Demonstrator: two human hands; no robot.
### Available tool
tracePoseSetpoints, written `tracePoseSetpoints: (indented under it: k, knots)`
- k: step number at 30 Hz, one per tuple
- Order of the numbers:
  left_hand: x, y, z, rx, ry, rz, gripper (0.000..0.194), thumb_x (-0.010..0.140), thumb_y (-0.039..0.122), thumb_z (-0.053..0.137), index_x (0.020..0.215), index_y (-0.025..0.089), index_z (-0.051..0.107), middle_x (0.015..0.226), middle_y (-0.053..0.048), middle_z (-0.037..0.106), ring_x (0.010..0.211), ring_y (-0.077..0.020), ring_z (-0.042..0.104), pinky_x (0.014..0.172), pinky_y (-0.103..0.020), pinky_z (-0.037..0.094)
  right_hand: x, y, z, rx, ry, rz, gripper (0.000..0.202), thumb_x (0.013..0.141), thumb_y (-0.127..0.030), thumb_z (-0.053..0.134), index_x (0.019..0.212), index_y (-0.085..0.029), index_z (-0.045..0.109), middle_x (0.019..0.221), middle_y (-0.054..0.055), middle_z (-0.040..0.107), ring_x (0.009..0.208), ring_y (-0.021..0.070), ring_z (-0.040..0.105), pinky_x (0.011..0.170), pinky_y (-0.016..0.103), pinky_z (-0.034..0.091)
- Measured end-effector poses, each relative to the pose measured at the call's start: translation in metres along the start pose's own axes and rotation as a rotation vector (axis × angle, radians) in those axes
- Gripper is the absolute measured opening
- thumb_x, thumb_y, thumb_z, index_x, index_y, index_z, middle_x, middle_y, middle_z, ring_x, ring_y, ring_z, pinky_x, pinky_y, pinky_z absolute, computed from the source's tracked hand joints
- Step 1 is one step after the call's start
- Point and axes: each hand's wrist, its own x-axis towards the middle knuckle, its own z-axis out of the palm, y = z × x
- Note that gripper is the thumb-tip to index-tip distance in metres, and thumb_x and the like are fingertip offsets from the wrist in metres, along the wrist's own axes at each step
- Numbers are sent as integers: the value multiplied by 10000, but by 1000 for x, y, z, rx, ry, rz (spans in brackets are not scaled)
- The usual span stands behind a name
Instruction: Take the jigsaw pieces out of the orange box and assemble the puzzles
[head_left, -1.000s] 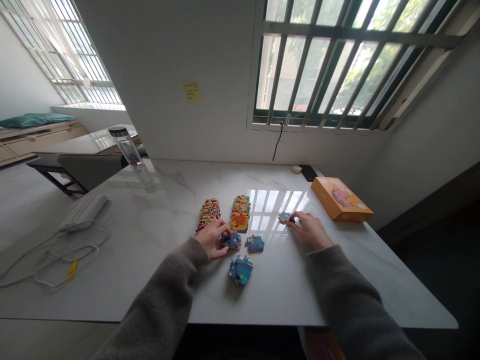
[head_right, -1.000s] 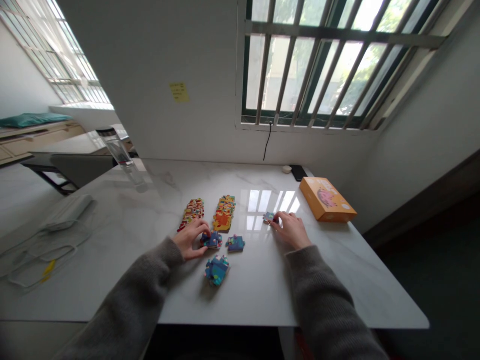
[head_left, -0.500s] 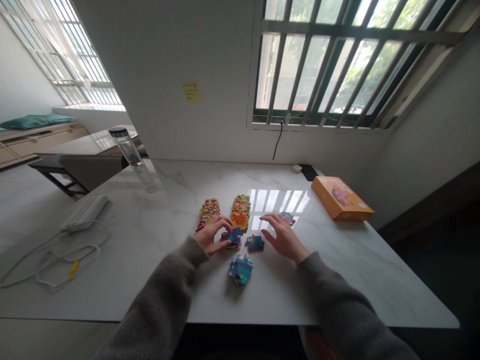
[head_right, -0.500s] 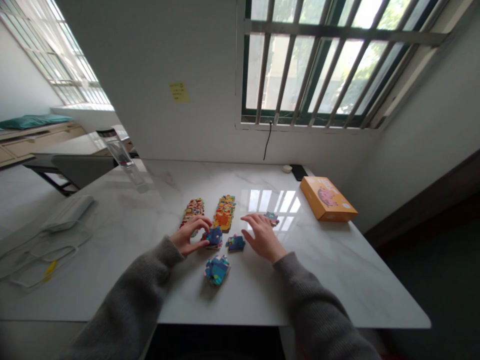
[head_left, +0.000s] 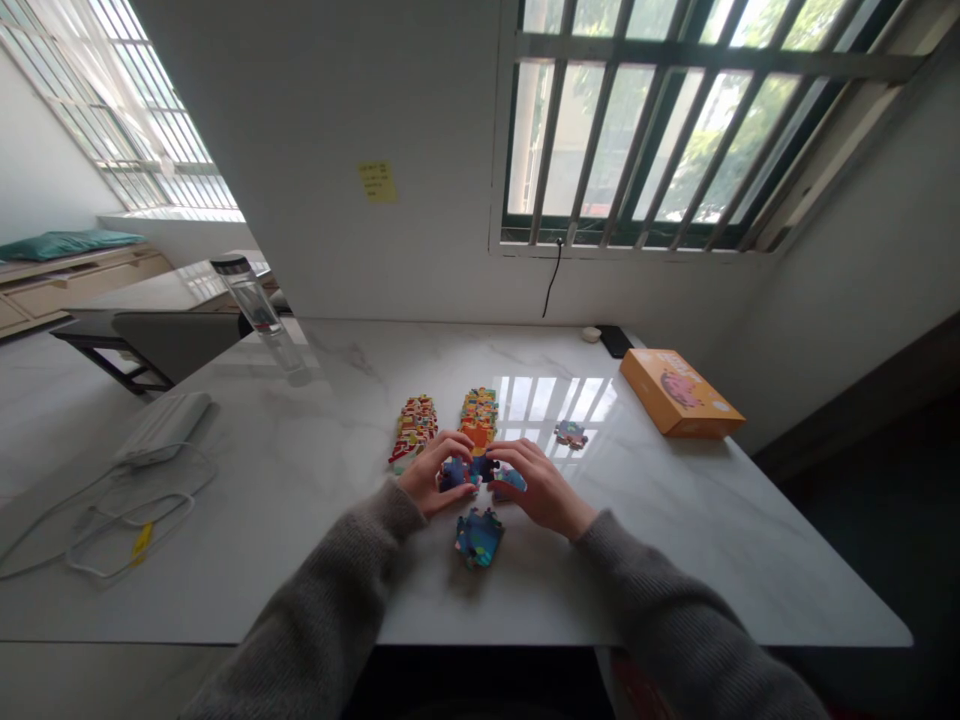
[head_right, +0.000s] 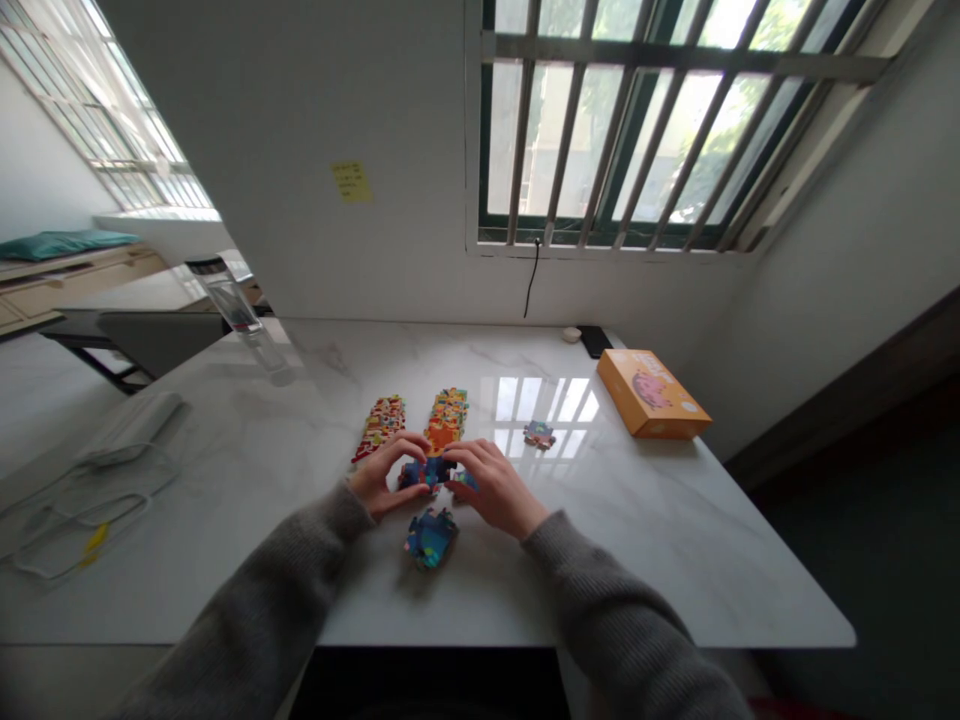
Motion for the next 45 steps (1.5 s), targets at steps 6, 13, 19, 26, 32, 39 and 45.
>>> tracePoseSetpoints:
  k: [6, 13, 19, 26, 32, 39, 45]
  knots:
    - [-6, -20, -4, 164, -82, -60, 228, 784, 198, 605, 1005, 194, 551, 1112, -93, 578, 1083, -260, 540, 1001, -450, 446, -7, 35, -28, -145, 11, 90, 268, 935, -279, 625, 1201, -250, 604, 1227, 94, 669, 1120, 260, 611, 960, 456, 486]
    - [-11, -28, -2, 235, -189, -95, 242, 731, 206, 649, 960, 196, 572, 1068, -74, 570, 1006, -247, 545, 953, -421, 462, -26, 87, -75, -338, -20, 307, 135, 918, -263, 616, 1042, -227, 654, 1123, 81, 710, 989, 257, 639, 880, 393, 482]
    - [-13, -32, -3, 250, -196, -94, 261, 695, 188, 677, 933, 198, 570, 1063, -74, 552, 1003, -245, 549, 942, -409, 474, -37, 99, -85, -484, -95, 430, 141, 905, -283, 603, 1014, -234, 677, 1029, 63, 713, 928, 239, 637, 817, 347, 472]
    - [-13, -32, -2, 254, -215, -104, 295, 656, 150, 681, 923, 199, 564, 1028, -67, 553, 956, -235, 541, 902, -402, 480, -35, 95, -70, -551, -39, 423, 182, 911, -309, 587, 1027, -221, 695, 1262, 122, 609, 1105, 313, 560, 912, 454, 478]
    - [-9, -18, -4, 220, -125, -89, 317, 638, 117, 661, 904, 214, 520, 1039, -53, 546, 1000, -233, 528, 936, -385, 466, -7, 30, -19, -212, 8, 117, 306, 941, -222, 563, 1245, -257, 585, 1257, 105, 601, 1175, 279, 533, 1004, 500, 470]
    - [-2, -6, 0, 201, -57, -46, 296, 647, 110, 660, 878, 213, 506, 1064, -63, 533, 1042, -240, 525, 970, -403, 463, 4, -5, 8, -22, -58, -7, 310, 933, -273, 628, 1239, -276, 580, 1265, 96, 604, 1166, 254, 549, 983, 470, 501]
    - [-3, -6, 4, 184, -79, -64, 303, 673, 156, 672, 915, 227, 503, 1077, -62, 543, 1063, -243, 535, 974, -406, 467, 3, 3, 5, -11, -75, 9, 279, 918, -260, 648, 1193, -269, 608, 1218, 92, 622, 1126, 249, 558, 966, 459, 505]
